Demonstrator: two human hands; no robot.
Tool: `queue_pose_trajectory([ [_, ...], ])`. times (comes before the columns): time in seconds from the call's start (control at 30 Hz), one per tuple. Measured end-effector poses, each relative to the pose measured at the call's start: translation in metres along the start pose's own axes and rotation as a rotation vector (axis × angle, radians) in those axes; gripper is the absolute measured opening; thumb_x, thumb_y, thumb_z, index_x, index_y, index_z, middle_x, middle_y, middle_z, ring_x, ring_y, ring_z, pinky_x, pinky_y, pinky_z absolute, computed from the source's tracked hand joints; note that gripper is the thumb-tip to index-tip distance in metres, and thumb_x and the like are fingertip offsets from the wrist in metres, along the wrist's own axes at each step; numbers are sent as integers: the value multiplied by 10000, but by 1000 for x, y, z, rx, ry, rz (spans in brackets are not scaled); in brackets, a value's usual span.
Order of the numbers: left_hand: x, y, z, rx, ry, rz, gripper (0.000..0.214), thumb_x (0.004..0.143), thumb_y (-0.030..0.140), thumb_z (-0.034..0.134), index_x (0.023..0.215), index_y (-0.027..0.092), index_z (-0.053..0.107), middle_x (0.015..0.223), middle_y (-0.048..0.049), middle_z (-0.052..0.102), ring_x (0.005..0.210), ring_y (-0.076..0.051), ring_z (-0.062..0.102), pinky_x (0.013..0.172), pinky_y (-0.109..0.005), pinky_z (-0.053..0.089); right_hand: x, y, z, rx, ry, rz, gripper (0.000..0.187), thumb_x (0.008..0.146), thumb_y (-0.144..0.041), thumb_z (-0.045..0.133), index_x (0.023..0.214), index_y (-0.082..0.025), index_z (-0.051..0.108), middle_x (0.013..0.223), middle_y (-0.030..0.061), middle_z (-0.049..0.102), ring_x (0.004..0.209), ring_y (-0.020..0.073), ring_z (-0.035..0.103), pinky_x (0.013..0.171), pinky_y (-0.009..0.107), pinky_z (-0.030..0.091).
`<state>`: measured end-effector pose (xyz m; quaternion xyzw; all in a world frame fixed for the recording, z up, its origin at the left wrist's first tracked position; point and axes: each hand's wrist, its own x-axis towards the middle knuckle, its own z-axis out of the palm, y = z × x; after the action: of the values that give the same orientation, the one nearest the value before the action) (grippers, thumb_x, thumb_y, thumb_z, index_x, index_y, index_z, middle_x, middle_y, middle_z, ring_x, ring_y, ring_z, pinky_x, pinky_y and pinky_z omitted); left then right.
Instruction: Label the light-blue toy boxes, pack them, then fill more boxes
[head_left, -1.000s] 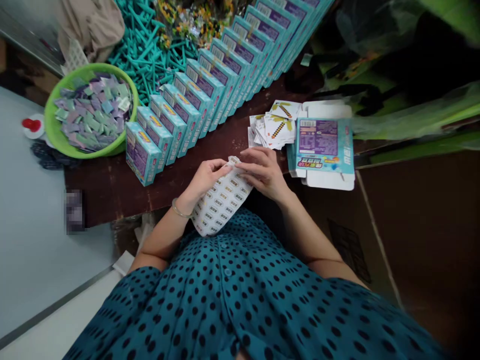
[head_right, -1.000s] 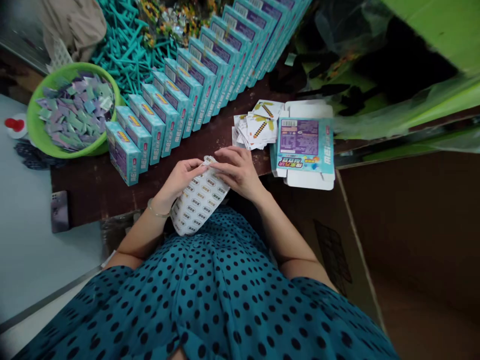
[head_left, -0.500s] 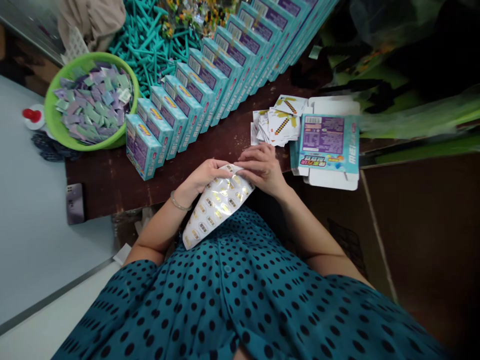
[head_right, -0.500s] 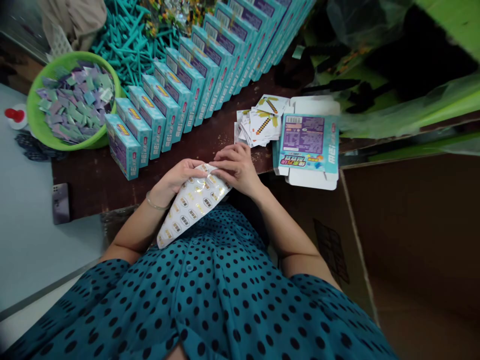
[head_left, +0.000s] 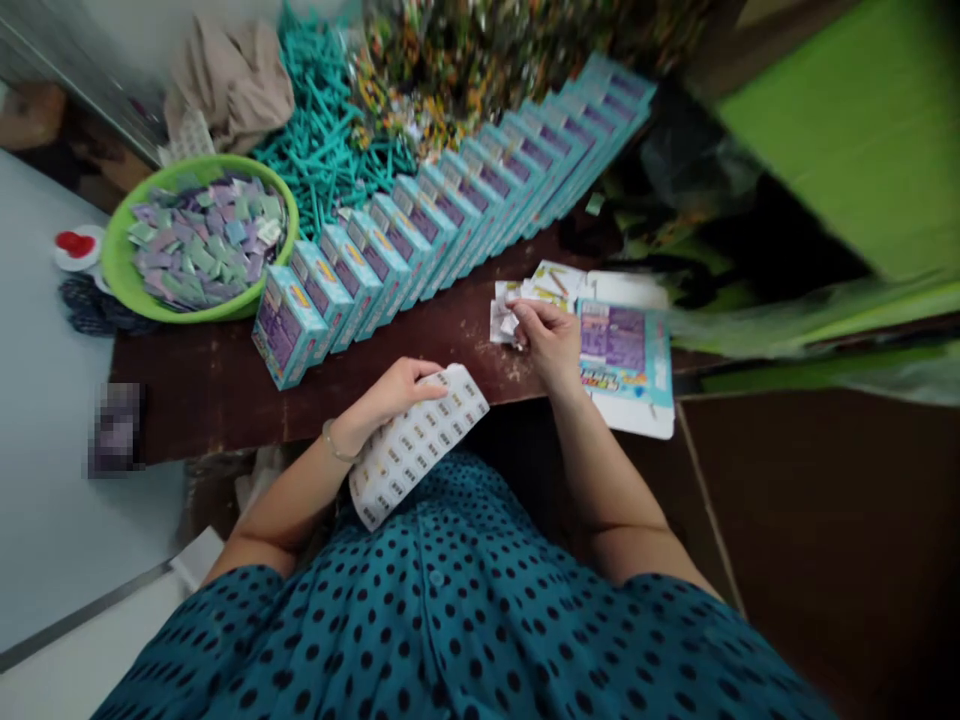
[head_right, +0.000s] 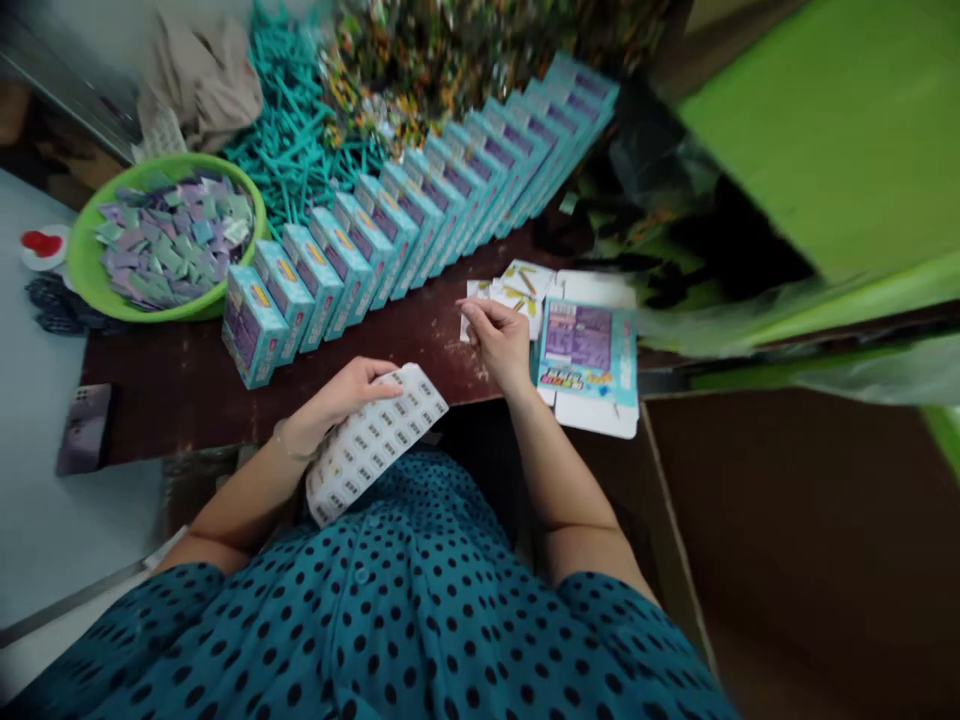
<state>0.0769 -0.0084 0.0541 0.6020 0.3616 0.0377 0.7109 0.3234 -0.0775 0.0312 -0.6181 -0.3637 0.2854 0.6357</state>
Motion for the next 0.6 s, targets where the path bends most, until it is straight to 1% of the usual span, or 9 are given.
queue_pose_trajectory([
  [0.03,-3,-1,-4,-11,6,-5,359,696,377,833,949,124,803,878,-57,795,767,-202,719,680,-255,529,15,-2,-2,22,-15,7,449,824,-686,765,922,-249,789,565,-47,573,476,106,512,504,265,485],
  [0.07,-7,-1,-8,-28,13,-7,365,705,390,833,952,123,801,880,-63,797,763,-206,723,684,-261,534,31,-5,-3,47,-30,1,476,808,-705,768,939,-247,777,609,-40,610,501,108,548,518,262,505],
  [0.13,-14,-3,-17,-70,22,-7,369,719,415,837,947,127,797,877,-69,801,755,-213,729,692,-274,546,69,-11,-8,80,-64,-41,534,780,-743,768,989,-252,749,725,-19,680,581,121,628,587,277,564],
  [0.2,-23,-4,-26,-110,43,3,380,724,438,846,938,129,793,876,-76,802,760,-225,738,700,-286,557,113,-17,-14,31,-103,-111,584,770,-762,764,1068,-262,717,764,-13,691,628,138,658,652,306,594],
  [0.27,-32,-5,-38,-137,85,12,410,731,461,850,964,130,791,898,-86,805,779,-235,746,712,-293,567,161,-20,-20,-106,-111,-216,609,772,-755,768,1128,-267,683,728,-21,662,644,155,655,691,330,594],
  [0.33,-44,-6,-50,-146,146,23,433,745,482,848,992,131,788,911,-89,803,790,-235,747,720,-290,569,209,-19,-28,-267,-102,-308,593,786,-733,770,1134,-265,658,689,-30,619,649,166,639,706,346,583],
  [0.43,-62,-9,-69,-170,244,21,455,742,508,857,994,136,782,889,-77,792,783,-230,738,709,-279,569,271,-13,-37,-481,-125,-361,536,809,-708,756,1071,-252,647,680,-29,593,666,179,621,722,364,566],
  [0.53,-77,-15,-83,-211,312,-15,483,727,524,869,1010,144,775,878,-71,786,780,-240,732,699,-294,579,313,-6,-43,-687,-121,-418,465,863,-662,712,994,-220,649,780,26,672,764,207,652,799,391,556],
  [0.6,-85,-19,-89,-218,346,-38,472,736,533,862,998,151,772,865,-67,781,782,-247,731,701,-305,585,331,-2,-45,-832,-140,-493,412,947,-609,616,1000,-202,650,891,88,726,832,233,677,846,415,546],
])
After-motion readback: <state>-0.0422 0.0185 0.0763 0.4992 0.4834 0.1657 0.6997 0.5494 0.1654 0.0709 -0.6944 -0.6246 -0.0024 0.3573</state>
